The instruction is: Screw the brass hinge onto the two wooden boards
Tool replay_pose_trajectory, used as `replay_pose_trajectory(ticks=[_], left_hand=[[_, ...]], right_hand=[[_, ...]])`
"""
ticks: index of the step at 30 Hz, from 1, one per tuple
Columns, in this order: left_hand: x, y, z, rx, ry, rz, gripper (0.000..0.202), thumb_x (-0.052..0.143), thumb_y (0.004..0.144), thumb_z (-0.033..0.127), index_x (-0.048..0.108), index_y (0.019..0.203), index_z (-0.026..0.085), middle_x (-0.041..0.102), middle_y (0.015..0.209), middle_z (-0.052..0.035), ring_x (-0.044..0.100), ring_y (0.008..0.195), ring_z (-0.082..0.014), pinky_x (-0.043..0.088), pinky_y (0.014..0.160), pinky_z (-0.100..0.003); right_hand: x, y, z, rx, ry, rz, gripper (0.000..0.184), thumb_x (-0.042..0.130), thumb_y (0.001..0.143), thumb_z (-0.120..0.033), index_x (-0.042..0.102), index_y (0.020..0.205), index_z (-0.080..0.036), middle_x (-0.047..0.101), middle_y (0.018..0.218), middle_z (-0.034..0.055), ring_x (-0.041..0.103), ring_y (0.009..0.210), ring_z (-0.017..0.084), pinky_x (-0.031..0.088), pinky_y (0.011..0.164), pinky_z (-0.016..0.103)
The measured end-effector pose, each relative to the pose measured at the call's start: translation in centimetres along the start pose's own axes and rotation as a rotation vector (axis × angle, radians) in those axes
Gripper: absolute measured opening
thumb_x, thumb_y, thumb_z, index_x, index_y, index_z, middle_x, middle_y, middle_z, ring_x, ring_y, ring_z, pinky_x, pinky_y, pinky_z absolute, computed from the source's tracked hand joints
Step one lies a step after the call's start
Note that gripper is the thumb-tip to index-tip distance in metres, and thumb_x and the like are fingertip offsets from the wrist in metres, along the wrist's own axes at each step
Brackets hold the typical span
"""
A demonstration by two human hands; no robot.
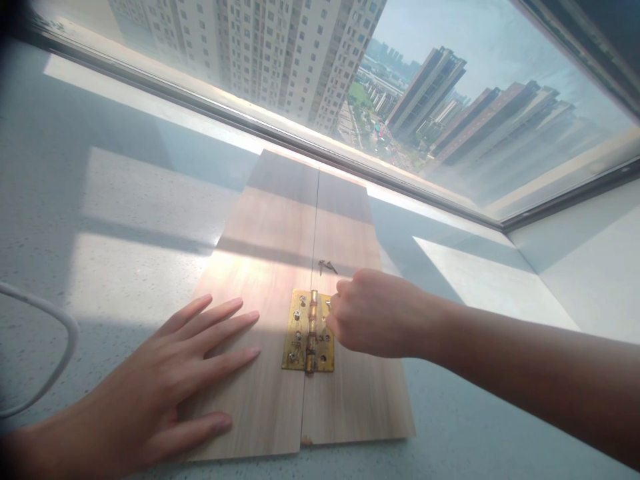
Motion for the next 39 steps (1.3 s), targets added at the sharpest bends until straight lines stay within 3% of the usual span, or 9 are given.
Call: replay_pose_trajectory(ticks=[3,9,11,14,19,22,25,32,39], left_hand=[[0.3,0.0,0.2,0.066,0.011,-0.065,0.055,0.065,0.083,0.046,0.052,0.135,0.031,0.042,0.153,-0.0051,0.036,0.141,-0.0330,0.020,0.118,-0.056],[0.0,0.1,0.0,0.073,0.008,-0.063,0.057,0.066,0.082,0.045,0.052,0.135,0.029,0.043,0.153,-0.0063,0.037,0.140,-0.0341,0.022,0.118,-0.057],[-0.1,0.0,0.1,0.056,-0.003,-0.045,0.056,0.067,0.081,0.044,0.054,0.133,0.029,0.044,0.152,-0.0063,0.037,0.140,-0.0340,0.021,0.118,-0.056],[0.0,0.0,0.2,0.023,-0.015,-0.025,0.053,0.067,0.081,0.041,0.055,0.131,0.029,0.045,0.151,-0.0059,0.036,0.140,-0.0331,0.019,0.118,-0.056],[0.0,0.0,0.1,-0.018,-0.016,0.016,0.051,0.068,0.079,0.038,0.057,0.128,0.030,0.046,0.150,-0.0044,0.036,0.140,-0.0320,0.016,0.120,-0.054],[0.1,0.0,0.2,0.025,-0.021,-0.011,0.053,0.068,0.080,0.041,0.056,0.130,0.030,0.046,0.150,-0.0055,0.038,0.139,-0.0337,0.019,0.119,-0.056],[-0.1,0.0,0.0,0.031,-0.016,-0.029,0.054,0.067,0.081,0.043,0.055,0.132,0.029,0.046,0.150,-0.0058,0.038,0.139,-0.0345,0.021,0.118,-0.057],[-0.2,0.0,0.1,0.032,-0.019,-0.018,0.053,0.068,0.081,0.041,0.055,0.131,0.029,0.045,0.151,-0.0051,0.039,0.139,-0.0334,0.021,0.119,-0.055],[0.0,0.0,0.2,-0.019,-0.020,0.031,0.050,0.069,0.079,0.039,0.058,0.127,0.031,0.047,0.150,-0.0035,0.037,0.139,-0.0321,0.015,0.120,-0.053]], right_hand=[[1.0,0.2,1.0,0.113,0.090,-0.081,0.019,0.053,0.077,-0.001,0.061,0.074,-0.017,0.058,0.063,0.0015,0.040,0.050,0.011,0.015,0.049,0.030],[1.7,-0.7,5.3,0.758,0.535,-0.043,0.014,0.052,0.077,-0.015,0.057,0.065,-0.020,0.058,0.067,0.0030,0.047,0.056,0.014,0.027,0.050,0.026],[2.1,-1.0,5.8,0.851,0.653,-0.055,0.011,0.054,0.073,-0.016,0.058,0.064,-0.020,0.060,0.073,0.0035,0.051,0.060,0.014,0.030,0.051,0.026],[1.4,-0.5,5.3,0.724,0.512,-0.059,0.010,0.055,0.076,-0.017,0.059,0.067,-0.020,0.058,0.068,0.0028,0.049,0.057,0.014,0.026,0.049,0.026],[0.0,0.6,0.6,0.174,0.052,0.002,0.025,0.049,0.075,0.003,0.060,0.071,-0.019,0.059,0.064,0.0021,0.045,0.052,0.013,0.016,0.048,0.030],[0.1,0.6,0.0,0.105,-0.007,0.005,0.025,0.050,0.075,0.004,0.061,0.074,-0.018,0.060,0.065,0.0022,0.045,0.050,0.013,0.014,0.047,0.030],[0.5,0.9,1.1,0.194,0.103,-0.060,0.023,0.053,0.073,0.002,0.062,0.075,-0.019,0.057,0.060,0.0004,0.041,0.046,0.012,0.015,0.047,0.029],[1.7,-0.6,5.7,0.820,0.561,-0.078,0.012,0.055,0.072,-0.013,0.057,0.061,-0.020,0.061,0.072,0.0041,0.050,0.057,0.014,0.031,0.048,0.027],[3.7,-1.5,6.3,1.059,1.127,-0.237,0.011,0.060,0.070,-0.011,0.059,0.062,-0.019,0.061,0.059,0.0023,0.051,0.051,0.012,0.035,0.046,0.024]])
Point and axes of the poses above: each hand's wrist, its own y-axis towards the middle knuckle, its own x-axis out of the palm, z = x × y, the point moved 9 cm from there along y, towards the middle knuckle
